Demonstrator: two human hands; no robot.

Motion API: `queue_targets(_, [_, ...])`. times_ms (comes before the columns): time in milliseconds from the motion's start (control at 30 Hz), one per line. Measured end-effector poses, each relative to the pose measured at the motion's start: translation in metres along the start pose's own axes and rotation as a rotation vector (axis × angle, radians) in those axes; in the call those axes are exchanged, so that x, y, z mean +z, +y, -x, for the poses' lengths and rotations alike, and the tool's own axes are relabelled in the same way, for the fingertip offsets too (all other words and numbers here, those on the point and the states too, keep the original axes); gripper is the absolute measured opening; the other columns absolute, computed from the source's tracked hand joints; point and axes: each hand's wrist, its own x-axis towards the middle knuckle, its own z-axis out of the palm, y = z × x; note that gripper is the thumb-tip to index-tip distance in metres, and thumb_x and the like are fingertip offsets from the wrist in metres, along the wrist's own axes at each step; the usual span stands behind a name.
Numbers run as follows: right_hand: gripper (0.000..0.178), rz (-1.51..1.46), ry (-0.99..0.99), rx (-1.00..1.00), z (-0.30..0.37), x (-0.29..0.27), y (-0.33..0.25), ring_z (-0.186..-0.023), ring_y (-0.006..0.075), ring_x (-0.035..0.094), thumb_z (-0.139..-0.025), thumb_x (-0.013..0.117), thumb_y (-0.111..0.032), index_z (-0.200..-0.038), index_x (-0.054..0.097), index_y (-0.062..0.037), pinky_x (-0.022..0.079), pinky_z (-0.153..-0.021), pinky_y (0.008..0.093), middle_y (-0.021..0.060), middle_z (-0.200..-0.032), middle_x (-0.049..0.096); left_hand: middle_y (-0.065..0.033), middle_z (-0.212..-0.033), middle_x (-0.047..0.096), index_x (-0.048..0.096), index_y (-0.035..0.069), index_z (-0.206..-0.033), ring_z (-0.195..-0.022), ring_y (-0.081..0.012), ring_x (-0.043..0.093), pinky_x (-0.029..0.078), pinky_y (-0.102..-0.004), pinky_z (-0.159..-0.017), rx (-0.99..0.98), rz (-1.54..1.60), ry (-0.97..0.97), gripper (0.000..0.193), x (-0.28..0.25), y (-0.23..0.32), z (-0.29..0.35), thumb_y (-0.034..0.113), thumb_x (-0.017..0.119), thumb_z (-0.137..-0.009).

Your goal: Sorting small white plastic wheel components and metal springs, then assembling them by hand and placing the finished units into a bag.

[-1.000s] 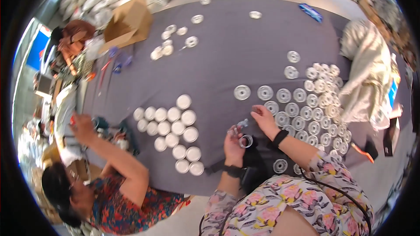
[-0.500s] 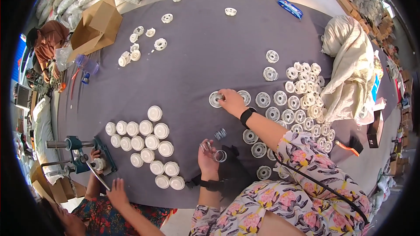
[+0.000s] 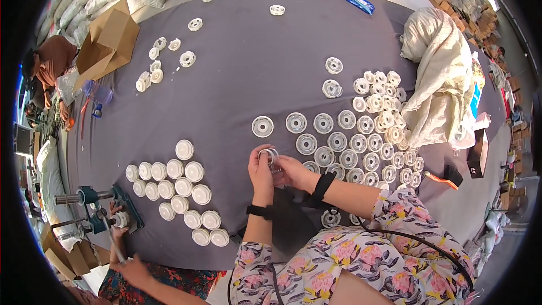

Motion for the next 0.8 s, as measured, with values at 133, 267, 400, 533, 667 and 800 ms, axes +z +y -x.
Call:
queue_targets(133, [0.024,0.018,0.258,-0.148,0.008,-0.022,-0.019,-0.082,0.0196,0.060,-0.089,0.051,-0.026,-0.108,0.051,-0.0114,0.048,-0.071,0.0350,0.0029,-0.092,0.057,0.0006,-0.080,0.057,0.062,0.001,-0.097,-0.068,-0.0048,0.046,0.037,-0.0201,-0.059,0.257,-0.323,0.063,0.018,0.004,-0.004,-0.039,0.007,0.049,-0.086])
queue_targets(267, [0.025,-0.107,0.223,-0.130,0.015,-0.034,-0.026,-0.078,0.0190,0.059,-0.087,0.053,-0.028,-0.105,0.052,-0.0115,0.049,-0.068,0.0315,0.0027,-0.089,0.055,-0.0010,-0.078,0.057,0.060,0.000,-0.097,-0.066,-0.0071,0.048,0.040,-0.0210,-0.061,0.257,-0.519,0.067,0.019,-0.026,-0.024,-0.090,0.008,0.053,-0.081])
queue_targets(400, [0.023,-0.108,0.225,-0.156,0.026,-0.063,-0.032,-0.078,0.0184,0.059,-0.086,0.054,-0.025,-0.105,0.054,-0.0120,0.048,-0.067,0.0312,0.0022,-0.087,0.056,-0.0051,-0.082,0.058,0.059,0.000,-0.098,-0.072,-0.0126,0.053,0.044,-0.0247,-0.068,0.212,-0.602,0.026,0.022,0.001,-0.018,-0.106,0.009,0.055,-0.078])
queue_targets(533, [0.021,-0.137,0.274,-0.176,0.036,-0.081,-0.037,-0.077,0.0171,0.059,-0.086,0.052,-0.023,-0.103,0.055,-0.0109,0.048,-0.066,0.0305,0.0026,-0.087,0.057,-0.0119,-0.093,0.056,0.059,-0.001,-0.098,-0.082,-0.0211,0.055,0.045,-0.0312,-0.076,0.517,-1.104,0.108,0.029,0.007,-0.019,-0.113,0.012,0.061,-0.072])
queue_targets(667, [0.021,-0.149,0.318,-0.225,0.043,-0.103,-0.042,-0.073,0.0158,0.058,-0.086,0.052,-0.022,-0.103,0.055,-0.0097,0.048,-0.064,0.0294,0.0025,-0.084,0.057,-0.0124,-0.094,0.055,0.058,-0.001,-0.098,-0.085,-0.0226,0.054,0.045,-0.0322,-0.077,0.359,-1.001,0.073,0.031,-0.010,-0.017,-0.114,0.012,0.064,-0.070])
queue_targets(800, [0.023,-0.201,0.347,-0.317,0.043,-0.131,-0.060,-0.072,0.0153,0.059,-0.084,0.052,-0.020,-0.104,0.053,-0.0093,0.048,-0.060,0.0281,0.0024,-0.083,0.056,-0.0096,-0.094,0.053,0.057,0.000,-0.101,-0.081,-0.0187,0.052,0.044,-0.0306,-0.074,0.382,-0.915,0.075,0.031,0.006,-0.006,-0.108,0.013,0.064,-0.074])
